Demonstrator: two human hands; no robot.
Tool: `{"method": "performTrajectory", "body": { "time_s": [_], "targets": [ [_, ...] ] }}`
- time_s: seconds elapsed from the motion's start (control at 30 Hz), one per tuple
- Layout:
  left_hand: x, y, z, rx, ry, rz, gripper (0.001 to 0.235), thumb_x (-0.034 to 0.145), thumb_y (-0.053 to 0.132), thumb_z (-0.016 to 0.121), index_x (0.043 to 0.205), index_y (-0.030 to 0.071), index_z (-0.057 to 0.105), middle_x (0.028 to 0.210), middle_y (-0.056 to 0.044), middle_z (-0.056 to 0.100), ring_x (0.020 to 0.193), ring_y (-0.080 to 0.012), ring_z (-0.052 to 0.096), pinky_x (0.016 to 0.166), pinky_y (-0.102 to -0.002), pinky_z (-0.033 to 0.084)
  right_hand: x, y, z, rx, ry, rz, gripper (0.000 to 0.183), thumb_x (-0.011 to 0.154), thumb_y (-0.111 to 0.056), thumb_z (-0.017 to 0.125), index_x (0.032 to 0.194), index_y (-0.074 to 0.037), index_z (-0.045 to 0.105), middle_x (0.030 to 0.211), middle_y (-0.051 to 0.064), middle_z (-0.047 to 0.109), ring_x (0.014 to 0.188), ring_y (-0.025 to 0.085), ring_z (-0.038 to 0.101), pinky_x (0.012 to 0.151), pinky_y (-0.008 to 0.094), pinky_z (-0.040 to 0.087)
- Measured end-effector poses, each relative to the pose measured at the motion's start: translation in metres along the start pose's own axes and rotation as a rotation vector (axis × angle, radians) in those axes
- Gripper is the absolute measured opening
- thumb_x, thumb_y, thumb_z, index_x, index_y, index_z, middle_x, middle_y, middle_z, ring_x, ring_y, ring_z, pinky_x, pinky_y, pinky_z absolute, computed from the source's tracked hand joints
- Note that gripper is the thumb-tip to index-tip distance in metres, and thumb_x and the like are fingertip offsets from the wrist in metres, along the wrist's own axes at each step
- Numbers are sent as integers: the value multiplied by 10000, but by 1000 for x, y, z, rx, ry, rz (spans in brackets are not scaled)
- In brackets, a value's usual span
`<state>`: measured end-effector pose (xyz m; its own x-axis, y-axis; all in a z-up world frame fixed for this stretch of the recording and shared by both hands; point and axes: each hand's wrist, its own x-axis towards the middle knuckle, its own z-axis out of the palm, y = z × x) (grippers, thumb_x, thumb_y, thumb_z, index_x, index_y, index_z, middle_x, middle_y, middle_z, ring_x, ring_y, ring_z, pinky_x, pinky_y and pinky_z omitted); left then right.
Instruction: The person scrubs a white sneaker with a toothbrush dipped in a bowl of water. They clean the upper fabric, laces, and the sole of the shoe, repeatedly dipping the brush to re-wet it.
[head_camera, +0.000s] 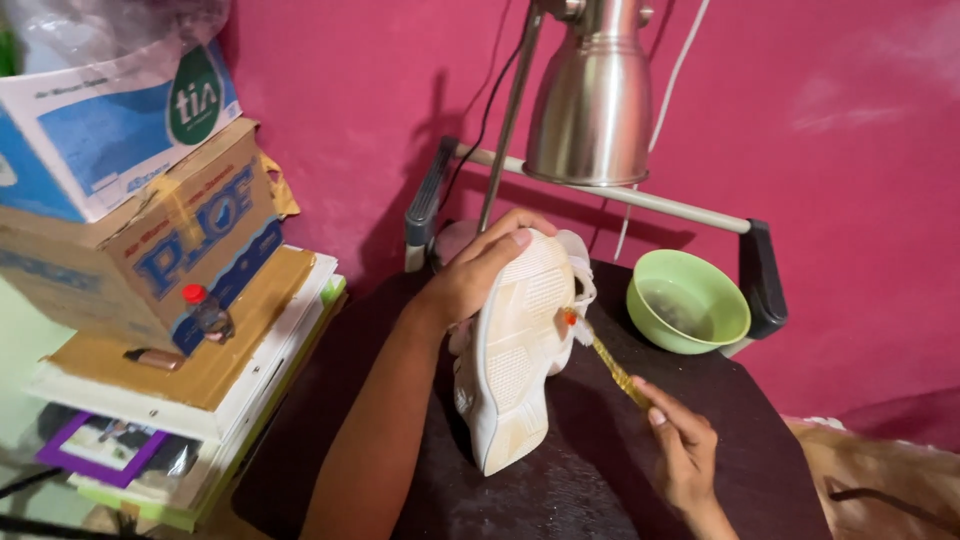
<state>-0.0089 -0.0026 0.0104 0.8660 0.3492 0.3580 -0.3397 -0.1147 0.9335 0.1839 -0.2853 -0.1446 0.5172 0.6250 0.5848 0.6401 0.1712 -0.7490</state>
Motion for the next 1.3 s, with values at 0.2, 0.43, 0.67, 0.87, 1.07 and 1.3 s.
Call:
{"method": "performTrajectory", "body": {
  "time_s": [0.2,0.43,0.67,0.87,1.07,1.3],
  "targets": [
    [8,-25,-7,43,50,37,343,1047,328,423,1250,147,633,917,-52,624,809,-122,570,704,-217,432,55,28,-57,-349,364,36,370,1021,-117,561,1350,7,678,1228,214,694,1095,308,606,922,426,483],
    [6,-19,-7,37,42,65,404,1032,347,438,1311,126,631,667,-73,577,543,-96,527,434,-194,420,116,101,-88,-1249,-49,614,356,950,-389,541,1229,-505,729,963,133,810,910,401,781,799,533,621],
    [6,-19,-4,30,30,57,409,1026,352,437,1311,131,629,673,-77,569,539,-99,536,441,-203,429,134,121,-78,-1353,-127,637,375,839,-371,587,1145,-472,779,960,77,815,917,369,784,794,494,619],
    [5,-22,-8,21,24,66,419,1019,353,433,1309,120,626,715,-78,549,567,-107,522,478,-214,428,124,55,-82,-1278,-67,679,409,940,-339,499,1249,-452,742,1027,161,794,990,428,759,868,519,605],
    [5,-23,-12,23,28,70,429,1013,354,429,1307,110,624,757,-79,529,596,-115,508,515,-225,427,95,10,-85,-1048,53,632,450,952,-278,504,1358,-341,687,1141,262,743,1079,516,696,962,625,546],
    [5,-18,-14,58,49,70,443,1004,355,424,1305,97,621,809,-80,504,632,-125,490,562,-239,425,62,41,-85,-1049,176,346,453,942,-206,544,1360,-282,704,965,222,719,914,478,719,804,584,582]
  ]
}}
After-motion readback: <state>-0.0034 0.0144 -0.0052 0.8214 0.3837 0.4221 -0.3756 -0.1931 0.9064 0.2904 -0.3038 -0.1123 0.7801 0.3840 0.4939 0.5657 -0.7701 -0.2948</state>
